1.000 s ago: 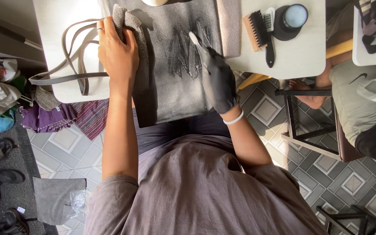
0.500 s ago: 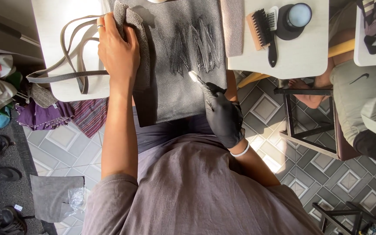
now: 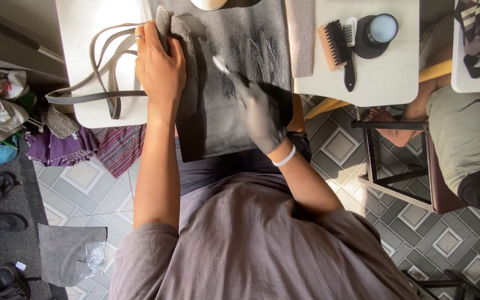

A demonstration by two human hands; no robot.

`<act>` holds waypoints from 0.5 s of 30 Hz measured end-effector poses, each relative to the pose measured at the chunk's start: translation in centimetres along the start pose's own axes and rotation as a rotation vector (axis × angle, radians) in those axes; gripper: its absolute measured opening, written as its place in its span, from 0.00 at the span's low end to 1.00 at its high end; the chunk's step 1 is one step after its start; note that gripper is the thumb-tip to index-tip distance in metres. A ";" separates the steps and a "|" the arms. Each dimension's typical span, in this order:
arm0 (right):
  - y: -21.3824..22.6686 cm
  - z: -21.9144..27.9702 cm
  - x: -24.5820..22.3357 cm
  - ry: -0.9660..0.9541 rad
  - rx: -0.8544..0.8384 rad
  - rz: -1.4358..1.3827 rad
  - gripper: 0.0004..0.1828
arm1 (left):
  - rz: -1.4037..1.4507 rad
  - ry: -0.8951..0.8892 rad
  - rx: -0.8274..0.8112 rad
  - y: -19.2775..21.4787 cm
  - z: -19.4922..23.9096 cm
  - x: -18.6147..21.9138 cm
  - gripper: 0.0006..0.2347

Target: Applying a cleaning or dyeing agent to a bag and scrubbing it with a cloth for restoration.

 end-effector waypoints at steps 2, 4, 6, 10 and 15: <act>3.7 1.8 -1.7 0.027 -0.014 -0.004 0.19 | -0.001 -0.006 -0.006 0.2 0.2 -0.1 0.06; 7.9 3.1 -2.9 -0.027 -0.128 -0.065 0.15 | -0.001 -0.013 -0.006 0.3 0.2 0.2 0.07; 7.9 4.6 -0.1 -0.066 0.027 -0.155 0.15 | -0.001 -0.029 -0.007 0.5 0.5 0.9 0.08; 7.1 5.5 4.5 -0.280 0.298 -0.520 0.15 | -0.008 -0.085 -0.093 1.7 1.4 4.2 0.13; 6.7 5.6 4.2 -0.157 0.339 -0.405 0.16 | -0.231 -0.174 -0.365 -4.7 3.3 7.1 0.20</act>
Point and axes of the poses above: each hand's wrist, its own z-axis away from the middle knuckle, its own y-axis out of the back of the hand, x = y × z, the point moved 3 cm from there along -z, towards the middle knuckle
